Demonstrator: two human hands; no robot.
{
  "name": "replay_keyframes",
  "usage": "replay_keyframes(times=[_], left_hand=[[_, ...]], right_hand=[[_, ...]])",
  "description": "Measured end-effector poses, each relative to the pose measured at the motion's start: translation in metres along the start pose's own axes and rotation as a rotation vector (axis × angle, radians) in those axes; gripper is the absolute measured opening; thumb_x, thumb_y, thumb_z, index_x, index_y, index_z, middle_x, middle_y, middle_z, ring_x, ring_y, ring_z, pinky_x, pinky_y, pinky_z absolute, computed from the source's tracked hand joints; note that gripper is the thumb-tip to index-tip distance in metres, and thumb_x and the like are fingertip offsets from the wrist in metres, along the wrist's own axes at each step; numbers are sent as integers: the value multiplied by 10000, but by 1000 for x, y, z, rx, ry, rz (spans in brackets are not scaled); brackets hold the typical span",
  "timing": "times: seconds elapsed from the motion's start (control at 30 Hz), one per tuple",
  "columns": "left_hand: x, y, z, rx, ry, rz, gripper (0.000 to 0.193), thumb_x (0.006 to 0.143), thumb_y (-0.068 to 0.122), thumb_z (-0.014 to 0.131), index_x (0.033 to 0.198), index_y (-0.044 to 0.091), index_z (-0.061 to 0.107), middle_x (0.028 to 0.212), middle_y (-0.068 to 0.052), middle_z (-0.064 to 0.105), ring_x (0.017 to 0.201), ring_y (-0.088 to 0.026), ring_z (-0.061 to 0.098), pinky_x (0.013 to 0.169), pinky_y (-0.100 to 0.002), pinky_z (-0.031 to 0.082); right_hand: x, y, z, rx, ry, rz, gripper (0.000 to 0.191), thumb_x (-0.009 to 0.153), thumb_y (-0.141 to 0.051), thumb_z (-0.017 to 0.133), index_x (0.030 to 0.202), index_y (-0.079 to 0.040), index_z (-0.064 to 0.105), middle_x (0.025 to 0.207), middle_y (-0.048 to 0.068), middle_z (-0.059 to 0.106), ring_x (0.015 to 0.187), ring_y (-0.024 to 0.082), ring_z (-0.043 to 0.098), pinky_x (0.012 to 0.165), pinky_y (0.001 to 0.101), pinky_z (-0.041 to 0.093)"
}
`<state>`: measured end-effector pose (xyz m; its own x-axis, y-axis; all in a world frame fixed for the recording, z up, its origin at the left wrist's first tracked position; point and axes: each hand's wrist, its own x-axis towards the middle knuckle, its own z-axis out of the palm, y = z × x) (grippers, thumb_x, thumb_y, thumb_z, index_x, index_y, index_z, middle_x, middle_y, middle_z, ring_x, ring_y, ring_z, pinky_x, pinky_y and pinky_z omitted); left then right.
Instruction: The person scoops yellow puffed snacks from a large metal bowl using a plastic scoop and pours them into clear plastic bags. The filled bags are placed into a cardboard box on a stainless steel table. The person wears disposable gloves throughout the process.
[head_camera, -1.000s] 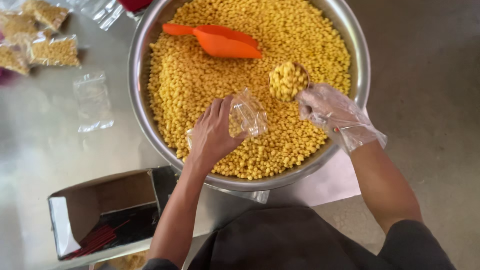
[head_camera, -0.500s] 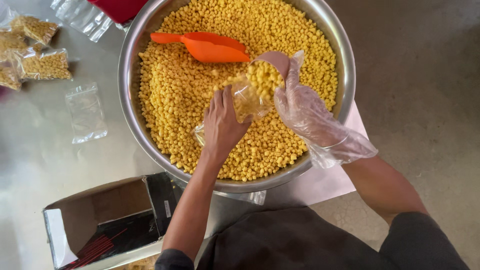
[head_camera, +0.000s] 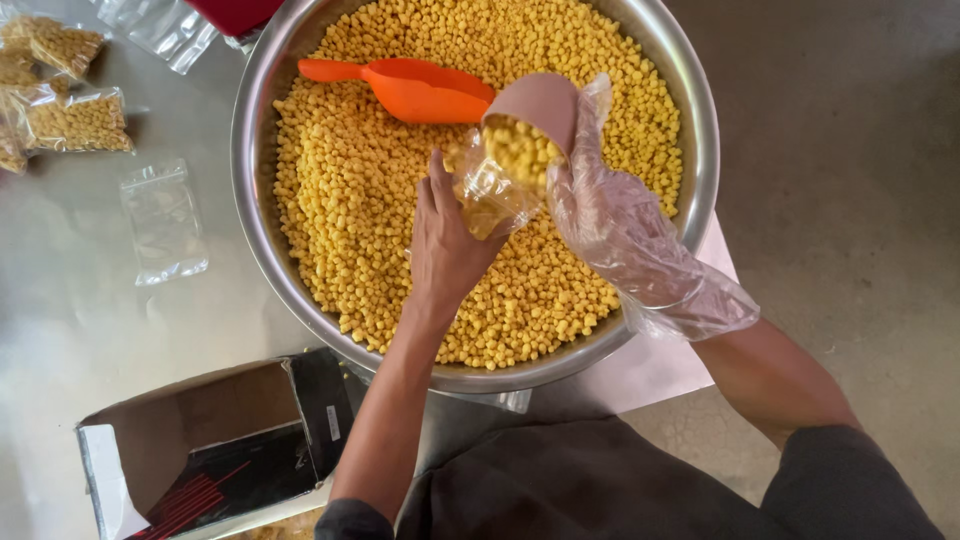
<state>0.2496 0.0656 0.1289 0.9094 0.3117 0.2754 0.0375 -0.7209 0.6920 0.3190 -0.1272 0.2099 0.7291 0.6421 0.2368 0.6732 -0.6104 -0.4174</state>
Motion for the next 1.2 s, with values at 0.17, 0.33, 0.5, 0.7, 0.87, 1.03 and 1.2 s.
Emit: replay_keyframes(times=[0.17, 0.33, 0.5, 0.7, 0.87, 1.03, 1.2], left_hand=[[10, 0, -9, -80, -136, -134, 1149, 674, 453, 976, 1481, -44, 326, 1248, -211, 556, 1087, -354, 621, 893, -457, 555], [12, -7, -18, -187, -114, -135, 1143, 678, 480, 956, 1468, -68, 337, 1265, -218, 529, 1084, -317, 614, 892, -456, 539], [1, -14, -31, -209, -86, -126, 1010, 722, 394, 930, 1444, -31, 367, 1196, -181, 577, 1141, -314, 612, 980, -460, 531], [1, -13, -44, -272, -44, -106, 1017, 675, 343, 969, 1424, -7, 376, 1260, -157, 632, 1179, -292, 658, 1004, -447, 550], [5, -9, -60, -126, -53, -50, 1127, 682, 327, 991, 1533, 25, 318, 1330, -203, 586, 1207, -330, 640, 996, -452, 542], [3, -1, -68, -134, -149, -120, 1164, 656, 295, 958, 1579, 48, 293, 1302, -193, 584, 1199, -339, 633, 981, -462, 545], [5, 10, -45, -189, -126, -3, 1120, 639, 253, 958, 1524, 0, 321, 1509, -308, 369, 1256, -391, 567, 995, -443, 561]], right_hand=[[2, 20, 10, 71, 11, -66, 798, 1160, -184, 513, 1629, -24, -112, 681, 43, 622, 525, 172, 606, 477, 334, 480], [13, 80, 49, 275, 66, 26, 666, 1222, -209, 372, 1631, -32, -123, 1055, 140, 668, 733, 159, 701, 663, 309, 601], [50, 123, 99, -100, -158, 665, 772, 1133, -335, 353, 1609, 66, -103, 833, 182, 659, 605, 252, 652, 470, 370, 588], [42, 37, 151, 1319, -248, 578, 772, 1072, -628, 172, 1471, -63, 515, 1424, 178, 555, 1257, 292, 639, 1100, 442, 441], [36, 4, 102, 851, -556, 643, 653, 940, -495, 501, 1537, -233, 467, 1390, 124, 629, 1277, 218, 580, 1076, 390, 451], [15, 17, 24, 1219, -240, 783, 601, 953, -237, 641, 1537, -175, 513, 1235, 50, 661, 905, 128, 489, 754, 282, 472], [4, 7, -47, 747, -96, 603, 596, 1046, -246, 551, 1613, -136, 404, 971, 62, 574, 768, 111, 530, 674, 304, 528]])
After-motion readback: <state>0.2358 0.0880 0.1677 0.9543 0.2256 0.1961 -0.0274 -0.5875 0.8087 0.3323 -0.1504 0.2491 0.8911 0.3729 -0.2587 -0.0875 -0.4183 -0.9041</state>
